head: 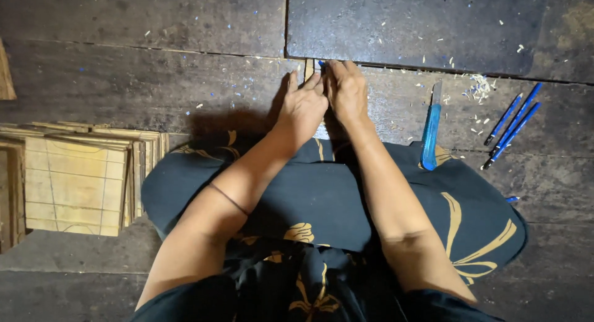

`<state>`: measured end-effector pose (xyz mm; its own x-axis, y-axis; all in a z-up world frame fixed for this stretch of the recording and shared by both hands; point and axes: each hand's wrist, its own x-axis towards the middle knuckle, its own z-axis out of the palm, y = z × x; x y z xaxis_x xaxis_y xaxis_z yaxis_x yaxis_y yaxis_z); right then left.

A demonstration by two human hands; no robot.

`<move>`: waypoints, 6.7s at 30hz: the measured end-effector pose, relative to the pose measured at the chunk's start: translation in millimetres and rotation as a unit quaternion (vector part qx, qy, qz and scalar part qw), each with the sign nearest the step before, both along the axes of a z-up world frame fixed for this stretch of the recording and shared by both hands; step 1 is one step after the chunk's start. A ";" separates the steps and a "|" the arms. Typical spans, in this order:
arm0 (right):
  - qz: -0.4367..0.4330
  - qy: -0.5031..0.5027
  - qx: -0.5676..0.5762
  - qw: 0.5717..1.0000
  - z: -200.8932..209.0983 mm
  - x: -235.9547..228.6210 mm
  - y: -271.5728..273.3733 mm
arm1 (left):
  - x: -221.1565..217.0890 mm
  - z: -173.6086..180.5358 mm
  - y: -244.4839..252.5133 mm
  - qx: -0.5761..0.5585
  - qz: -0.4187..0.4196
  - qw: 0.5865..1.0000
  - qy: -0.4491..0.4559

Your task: Marking thin wooden slats using a template and a pen for further processing in a workshop.

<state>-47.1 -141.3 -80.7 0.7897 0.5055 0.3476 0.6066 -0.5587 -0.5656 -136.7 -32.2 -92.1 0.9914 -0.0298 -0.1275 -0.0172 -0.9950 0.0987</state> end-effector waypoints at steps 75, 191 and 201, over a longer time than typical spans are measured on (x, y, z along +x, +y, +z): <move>-0.021 -0.009 -0.079 0.997 78.2 -88.7 -63.0 | 20.2 73.8 8.7 -0.045 -0.021 0.984 0.169; -0.429 -0.089 -0.109 0.892 -101.0 -53.8 -101.1 | -300.7 217.9 164.2 0.131 0.209 0.940 -0.238; -0.391 -0.147 0.067 0.906 34.4 42.4 -98.6 | -168.6 233.4 75.4 -0.227 0.133 0.926 -0.269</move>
